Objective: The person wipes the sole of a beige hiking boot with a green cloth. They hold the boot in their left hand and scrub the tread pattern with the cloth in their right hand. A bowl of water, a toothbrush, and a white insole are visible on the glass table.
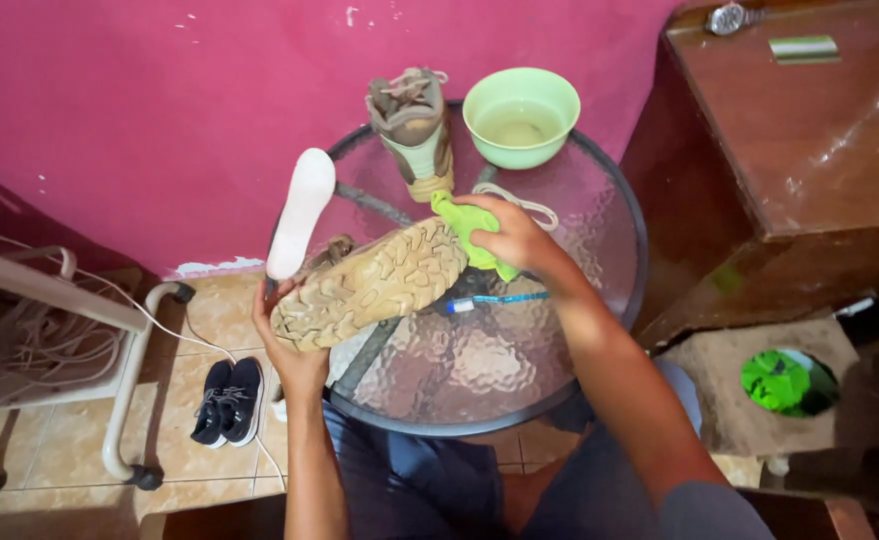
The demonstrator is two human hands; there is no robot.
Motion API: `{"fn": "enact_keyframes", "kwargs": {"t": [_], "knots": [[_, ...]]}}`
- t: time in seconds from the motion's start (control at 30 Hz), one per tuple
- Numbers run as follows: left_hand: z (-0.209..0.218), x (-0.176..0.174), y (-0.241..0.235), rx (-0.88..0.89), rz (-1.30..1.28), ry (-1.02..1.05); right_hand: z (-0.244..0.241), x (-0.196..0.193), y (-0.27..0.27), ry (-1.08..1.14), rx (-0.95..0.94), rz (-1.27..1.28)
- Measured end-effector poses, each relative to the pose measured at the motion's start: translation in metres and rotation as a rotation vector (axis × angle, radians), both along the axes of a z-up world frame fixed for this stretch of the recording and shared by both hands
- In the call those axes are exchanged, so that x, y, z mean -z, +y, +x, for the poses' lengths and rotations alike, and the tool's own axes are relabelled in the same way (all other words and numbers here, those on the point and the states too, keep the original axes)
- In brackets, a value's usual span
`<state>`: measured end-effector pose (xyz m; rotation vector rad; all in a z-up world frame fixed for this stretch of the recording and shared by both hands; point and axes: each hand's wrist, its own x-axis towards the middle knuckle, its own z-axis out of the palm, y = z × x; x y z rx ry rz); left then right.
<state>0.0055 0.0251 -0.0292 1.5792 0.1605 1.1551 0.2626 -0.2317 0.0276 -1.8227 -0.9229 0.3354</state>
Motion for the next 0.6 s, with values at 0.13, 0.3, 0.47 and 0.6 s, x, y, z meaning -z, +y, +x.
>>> {"fn": "enact_keyframes", "kwargs": {"t": [0.13,0.3,0.47,0.6], "knots": [[-0.003,-0.003,0.008,-0.047,-0.069,0.01,-0.005,-0.005,0.003,0.069,0.004,0.091],[-0.007,-0.02,0.011,-0.094,0.006,0.267,-0.001,0.017,0.007,0.083,-0.015,0.03],[-0.024,-0.053,0.009,0.007,0.039,0.441,-0.006,0.016,0.012,0.05,0.013,-0.092],[-0.042,-0.067,0.014,0.267,-0.027,0.462,-0.008,0.021,0.019,-0.007,0.033,-0.145]]}}
